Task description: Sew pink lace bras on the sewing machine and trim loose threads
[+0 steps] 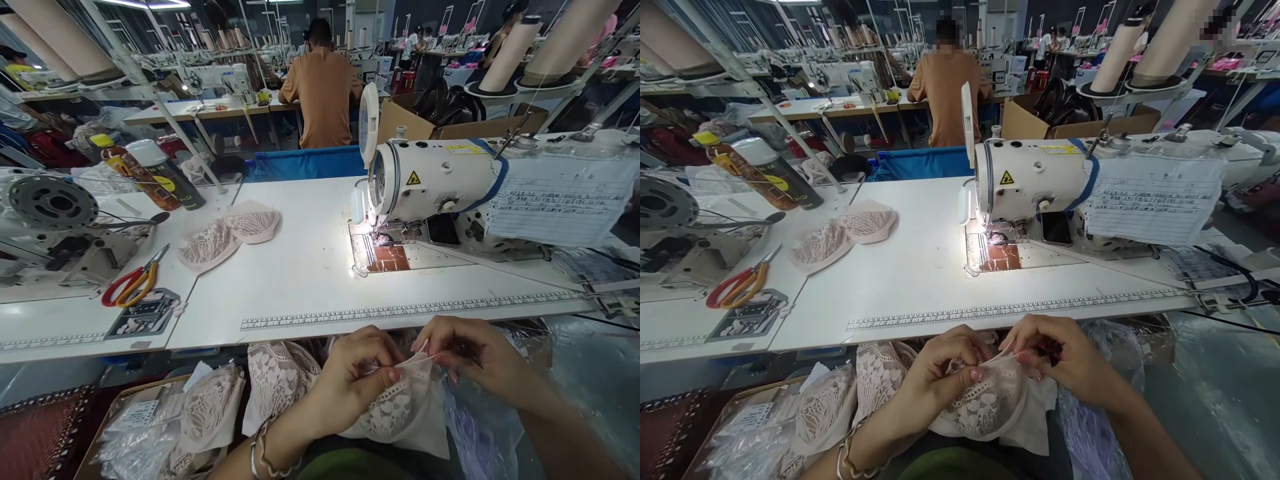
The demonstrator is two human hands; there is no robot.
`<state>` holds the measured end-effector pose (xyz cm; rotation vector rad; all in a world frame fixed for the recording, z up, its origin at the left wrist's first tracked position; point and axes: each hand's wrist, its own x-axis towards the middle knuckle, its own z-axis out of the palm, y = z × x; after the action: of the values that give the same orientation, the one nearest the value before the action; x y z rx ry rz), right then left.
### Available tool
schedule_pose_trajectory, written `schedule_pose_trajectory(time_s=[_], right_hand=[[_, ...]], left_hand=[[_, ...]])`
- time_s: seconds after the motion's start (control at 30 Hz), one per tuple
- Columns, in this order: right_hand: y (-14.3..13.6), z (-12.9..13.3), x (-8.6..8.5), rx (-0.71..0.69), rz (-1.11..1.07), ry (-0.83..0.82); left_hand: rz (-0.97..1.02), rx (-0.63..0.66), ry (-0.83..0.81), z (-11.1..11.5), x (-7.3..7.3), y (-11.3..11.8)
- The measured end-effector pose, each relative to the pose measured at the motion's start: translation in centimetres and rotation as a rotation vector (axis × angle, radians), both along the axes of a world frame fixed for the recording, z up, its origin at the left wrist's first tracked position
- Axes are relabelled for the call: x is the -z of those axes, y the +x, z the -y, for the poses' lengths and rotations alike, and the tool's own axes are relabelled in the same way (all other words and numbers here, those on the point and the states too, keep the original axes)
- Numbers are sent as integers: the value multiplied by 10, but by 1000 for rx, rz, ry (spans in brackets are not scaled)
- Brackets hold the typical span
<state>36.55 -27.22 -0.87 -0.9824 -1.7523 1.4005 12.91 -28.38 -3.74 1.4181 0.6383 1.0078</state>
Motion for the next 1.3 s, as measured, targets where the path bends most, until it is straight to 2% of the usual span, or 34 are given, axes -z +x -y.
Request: schedule_pose_trajectory(time_s=[0.1, 0.27, 0.5, 0.7, 0.8, 1.0, 1.13, 1.2, 1.3], right_hand=[[-1, 0, 4, 15, -85, -59], [-6, 2, 5, 121, -133, -57], [-14, 6, 4, 249, -115, -7], [-18, 7, 2, 331, -29, 46], [-16, 8, -3, 329, 27, 53], [-6, 6, -20, 241, 295, -81], [-3, 1, -32, 135, 455, -26], [-3, 0, -36, 118, 464, 6], [-4, 2, -39, 81, 403, -75]], left_hand=[[-2, 20, -31, 2, -3, 1], [-56, -13, -32, 4, -5, 3], [-122, -24, -25, 4, -2, 4], [-169, -43, 50, 7, -4, 5], [-201, -26, 62, 8, -5, 4], [-250, 34, 42, 7, -8, 6], [-224, 66, 78, 8, -9, 8], [-221, 64, 82, 8, -9, 9], [-211, 58, 27, 7, -8, 11]])
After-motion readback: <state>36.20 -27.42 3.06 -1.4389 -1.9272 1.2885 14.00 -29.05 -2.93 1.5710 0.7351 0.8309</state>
